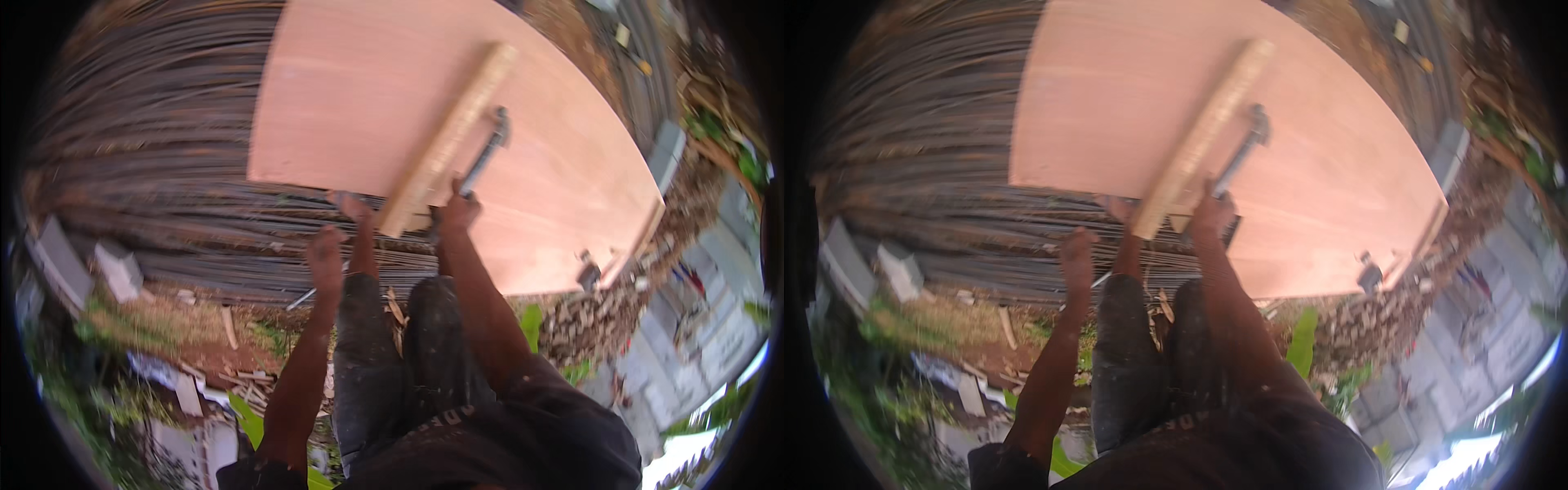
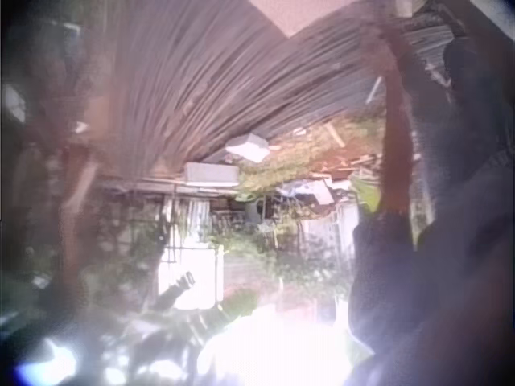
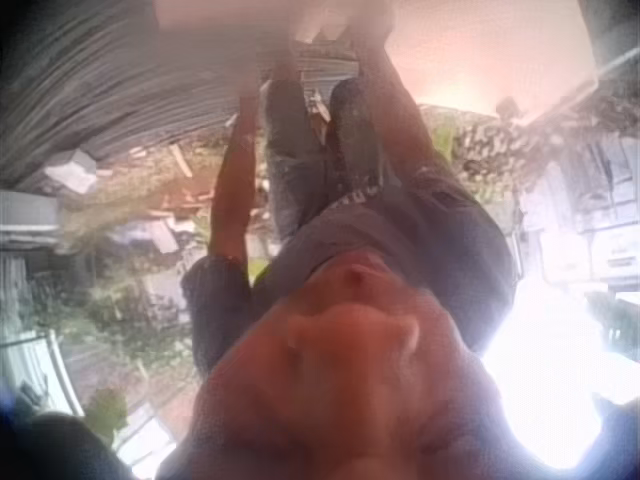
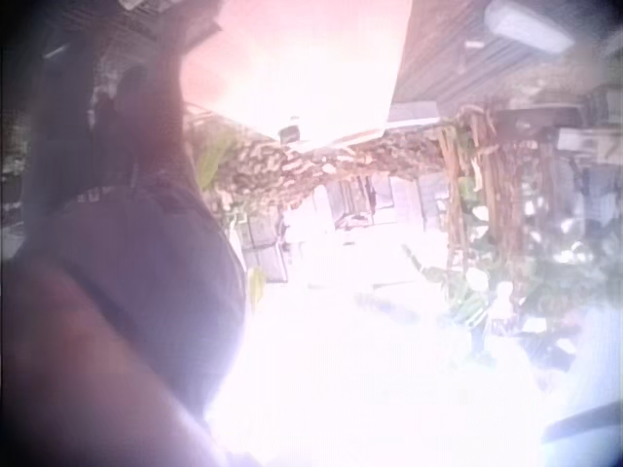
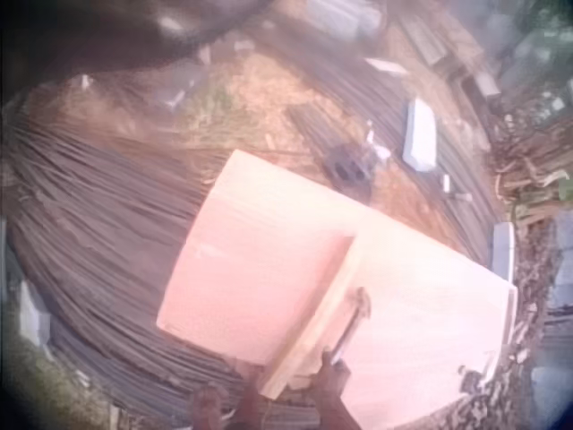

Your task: The person measures a large pink board with a tape measure, marks it with a pencil, and then uses a hammer to attach a wooden strip to the board. The person also handles a small bag and a piece of wood during the process.

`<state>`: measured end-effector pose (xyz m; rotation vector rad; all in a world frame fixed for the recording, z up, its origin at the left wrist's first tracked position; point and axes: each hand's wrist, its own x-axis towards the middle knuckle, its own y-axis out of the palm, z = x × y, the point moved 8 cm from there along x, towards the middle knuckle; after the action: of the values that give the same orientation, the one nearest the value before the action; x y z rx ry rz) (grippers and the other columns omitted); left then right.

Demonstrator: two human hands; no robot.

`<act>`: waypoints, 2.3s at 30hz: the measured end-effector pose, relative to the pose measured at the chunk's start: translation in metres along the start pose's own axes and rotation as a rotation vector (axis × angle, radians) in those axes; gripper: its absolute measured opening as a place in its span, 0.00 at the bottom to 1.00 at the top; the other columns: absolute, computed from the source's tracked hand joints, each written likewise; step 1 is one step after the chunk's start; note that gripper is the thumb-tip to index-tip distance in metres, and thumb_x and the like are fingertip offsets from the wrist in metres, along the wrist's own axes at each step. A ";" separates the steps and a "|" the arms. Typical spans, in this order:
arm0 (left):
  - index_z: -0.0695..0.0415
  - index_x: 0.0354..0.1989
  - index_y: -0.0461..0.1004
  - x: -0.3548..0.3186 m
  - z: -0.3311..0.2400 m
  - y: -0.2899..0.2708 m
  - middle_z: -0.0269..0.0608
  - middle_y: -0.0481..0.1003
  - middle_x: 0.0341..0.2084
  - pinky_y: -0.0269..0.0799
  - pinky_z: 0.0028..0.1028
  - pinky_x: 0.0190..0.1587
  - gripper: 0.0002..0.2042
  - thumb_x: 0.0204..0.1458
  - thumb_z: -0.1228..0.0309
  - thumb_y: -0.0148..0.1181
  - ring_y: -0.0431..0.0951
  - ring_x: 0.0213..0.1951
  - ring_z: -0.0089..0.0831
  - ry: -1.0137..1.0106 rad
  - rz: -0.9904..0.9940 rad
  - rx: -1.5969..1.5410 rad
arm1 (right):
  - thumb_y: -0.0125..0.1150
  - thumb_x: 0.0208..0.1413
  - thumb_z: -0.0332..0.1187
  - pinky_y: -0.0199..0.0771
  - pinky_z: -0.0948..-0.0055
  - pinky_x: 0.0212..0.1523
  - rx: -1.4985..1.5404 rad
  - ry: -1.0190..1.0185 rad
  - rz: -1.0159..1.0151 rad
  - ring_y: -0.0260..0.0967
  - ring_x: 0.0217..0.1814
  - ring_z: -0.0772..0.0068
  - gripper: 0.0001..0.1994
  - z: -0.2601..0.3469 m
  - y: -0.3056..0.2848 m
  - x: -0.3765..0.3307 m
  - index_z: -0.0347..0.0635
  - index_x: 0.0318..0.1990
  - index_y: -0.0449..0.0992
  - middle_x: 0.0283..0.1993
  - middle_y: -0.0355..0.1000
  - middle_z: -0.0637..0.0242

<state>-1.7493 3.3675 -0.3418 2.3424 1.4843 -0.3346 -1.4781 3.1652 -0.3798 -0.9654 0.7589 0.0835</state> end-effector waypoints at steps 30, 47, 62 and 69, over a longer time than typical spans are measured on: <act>0.63 0.21 0.64 -0.161 -0.080 0.217 0.47 0.62 0.17 0.59 0.37 0.27 0.08 0.52 0.81 0.48 0.62 0.21 0.38 0.024 0.386 1.590 | 0.63 0.57 0.42 0.77 0.66 0.38 0.330 -0.035 0.316 0.76 0.37 0.67 0.17 -0.310 -0.379 0.169 0.35 0.43 0.78 0.39 0.78 0.56; 0.61 0.24 0.61 -0.313 0.196 0.865 0.31 0.55 0.19 0.54 0.29 0.28 0.17 0.64 0.64 0.42 0.54 0.24 0.22 0.055 0.801 1.251 | 0.64 0.52 0.45 0.76 0.64 0.36 0.266 0.547 -0.057 0.77 0.34 0.61 0.21 -0.801 -0.636 0.288 0.33 0.43 0.78 0.36 0.78 0.54; 0.60 0.30 0.64 -0.393 0.340 0.919 0.32 0.59 0.22 0.56 0.28 0.30 0.20 0.67 0.56 0.40 0.57 0.27 0.23 -0.303 0.640 1.606 | 0.65 0.47 0.49 0.73 0.48 0.53 -0.325 0.239 -0.331 0.68 0.56 0.34 0.36 -0.809 -0.801 0.925 0.56 0.65 0.61 0.58 0.65 0.41; 0.64 0.29 0.67 -0.445 0.311 0.928 0.36 0.65 0.18 0.63 0.32 0.30 0.20 0.66 0.58 0.46 0.63 0.25 0.26 -0.275 0.542 1.467 | 0.58 0.53 0.31 0.76 0.74 0.27 0.662 0.402 0.453 0.72 0.31 0.75 0.20 -0.753 -0.704 0.761 0.41 0.54 0.66 0.35 0.71 0.67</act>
<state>-1.1017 2.5100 -0.3070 3.2543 0.2698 -1.9679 -1.0518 1.9776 -0.6020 -0.1635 1.2663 0.0260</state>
